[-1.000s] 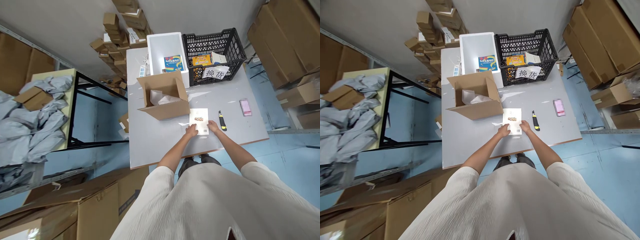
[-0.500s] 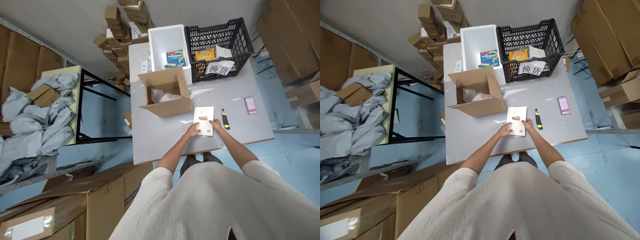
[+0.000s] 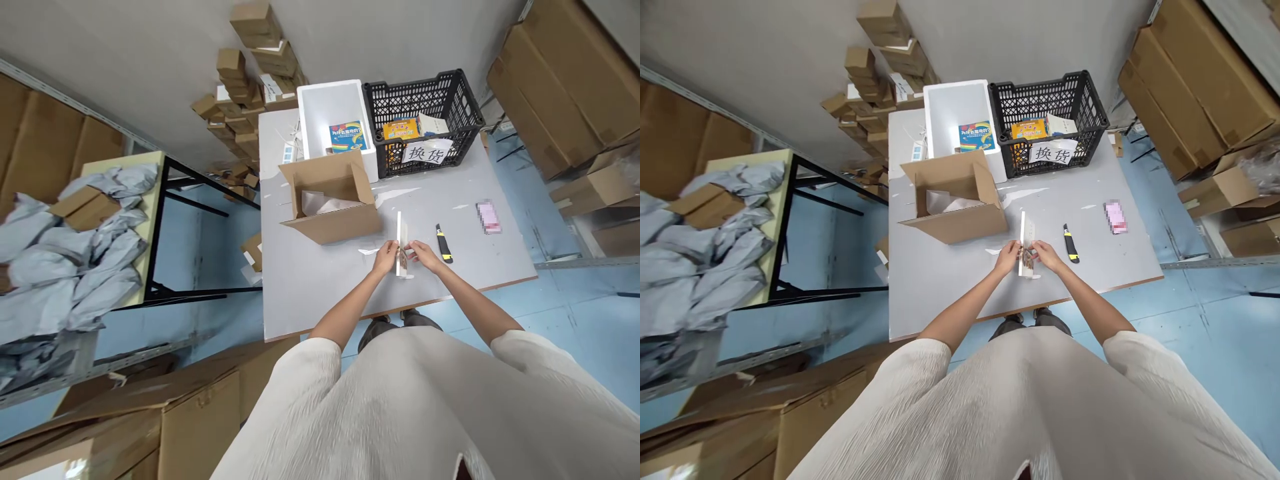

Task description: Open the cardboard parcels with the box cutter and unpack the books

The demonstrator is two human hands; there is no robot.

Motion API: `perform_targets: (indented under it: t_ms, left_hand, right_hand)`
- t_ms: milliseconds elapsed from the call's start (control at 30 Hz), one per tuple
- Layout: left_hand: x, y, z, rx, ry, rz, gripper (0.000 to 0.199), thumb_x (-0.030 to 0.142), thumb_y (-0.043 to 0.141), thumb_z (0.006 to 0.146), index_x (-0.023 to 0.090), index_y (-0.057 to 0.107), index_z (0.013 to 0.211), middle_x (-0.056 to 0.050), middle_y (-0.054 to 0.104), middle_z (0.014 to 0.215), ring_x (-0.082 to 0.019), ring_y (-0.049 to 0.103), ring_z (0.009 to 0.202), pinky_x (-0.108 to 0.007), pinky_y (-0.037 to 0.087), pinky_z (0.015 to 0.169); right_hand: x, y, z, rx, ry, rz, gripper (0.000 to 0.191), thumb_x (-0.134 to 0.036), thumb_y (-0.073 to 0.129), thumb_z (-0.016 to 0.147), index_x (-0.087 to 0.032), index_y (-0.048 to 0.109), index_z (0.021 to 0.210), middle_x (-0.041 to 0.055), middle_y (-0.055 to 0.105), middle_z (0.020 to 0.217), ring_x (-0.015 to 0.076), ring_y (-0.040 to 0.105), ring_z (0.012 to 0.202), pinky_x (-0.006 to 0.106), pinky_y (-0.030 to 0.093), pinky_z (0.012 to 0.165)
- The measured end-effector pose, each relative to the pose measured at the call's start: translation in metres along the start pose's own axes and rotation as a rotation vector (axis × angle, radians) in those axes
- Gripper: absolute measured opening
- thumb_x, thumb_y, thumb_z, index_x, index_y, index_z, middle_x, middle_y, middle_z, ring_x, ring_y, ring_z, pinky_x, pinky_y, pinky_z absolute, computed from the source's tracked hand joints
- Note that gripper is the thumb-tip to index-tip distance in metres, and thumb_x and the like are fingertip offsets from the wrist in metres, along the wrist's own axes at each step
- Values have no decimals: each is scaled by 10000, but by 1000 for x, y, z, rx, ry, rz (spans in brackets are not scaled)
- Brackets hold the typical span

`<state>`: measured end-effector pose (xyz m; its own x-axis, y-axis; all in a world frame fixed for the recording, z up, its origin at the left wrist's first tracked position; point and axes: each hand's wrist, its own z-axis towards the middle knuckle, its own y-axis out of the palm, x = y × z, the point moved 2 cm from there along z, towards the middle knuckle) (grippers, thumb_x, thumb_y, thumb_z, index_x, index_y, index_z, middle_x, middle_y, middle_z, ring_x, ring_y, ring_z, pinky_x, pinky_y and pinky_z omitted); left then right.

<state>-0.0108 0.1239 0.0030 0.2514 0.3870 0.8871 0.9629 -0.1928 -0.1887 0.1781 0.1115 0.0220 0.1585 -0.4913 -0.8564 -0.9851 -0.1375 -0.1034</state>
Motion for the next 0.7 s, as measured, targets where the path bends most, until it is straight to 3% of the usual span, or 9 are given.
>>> perform_targets:
  t_ms: [167, 267, 333, 467, 700]
  left_hand:
    - [-22, -31, 1, 120, -59, 50, 116, 264, 781, 912, 200, 757, 1005, -78, 824, 975, -252, 770, 968, -344, 578, 933]
    - [-41, -34, -2, 123, -171, -132, 156, 256, 813, 859, 205, 709, 963, -21, 778, 814, -202, 739, 766, -307, 583, 785]
    - [-51, -34, -5, 135, -233, -253, 213, 269, 832, 838, 208, 676, 970, 15, 737, 728, -171, 691, 653, -280, 562, 693]
    - [-65, -38, -12, 141, -278, -346, 280, 307, 852, 810, 209, 648, 974, 28, 705, 691, -162, 677, 610, -274, 551, 640]
    - [-90, -55, -31, 161, -304, -410, 306, 305, 854, 746, 212, 632, 934, 23, 679, 678, -169, 672, 620, -311, 578, 659]
  right_hand:
    - [27, 2, 9, 91, 58, -172, 234, -442, 698, 939, -217, 751, 977, 75, 827, 1155, 247, 770, 1058, 330, 605, 909]
    - [45, -2, 11, 156, 126, -298, 254, -351, 715, 899, -204, 799, 1088, 107, 830, 1250, 295, 744, 1233, 379, 566, 1082]
    - [55, -3, 10, 145, 190, -349, 351, -325, 734, 881, -187, 804, 1196, 127, 813, 1334, 318, 731, 1295, 388, 549, 1119]
    - [67, 0, 5, 111, 243, -375, 439, -341, 754, 882, -167, 793, 1283, 135, 800, 1379, 330, 730, 1323, 373, 570, 1091]
    - [68, 23, 3, 5, 260, -297, 404, -264, 712, 912, -166, 779, 1299, 107, 851, 1230, 275, 815, 1067, 292, 630, 853]
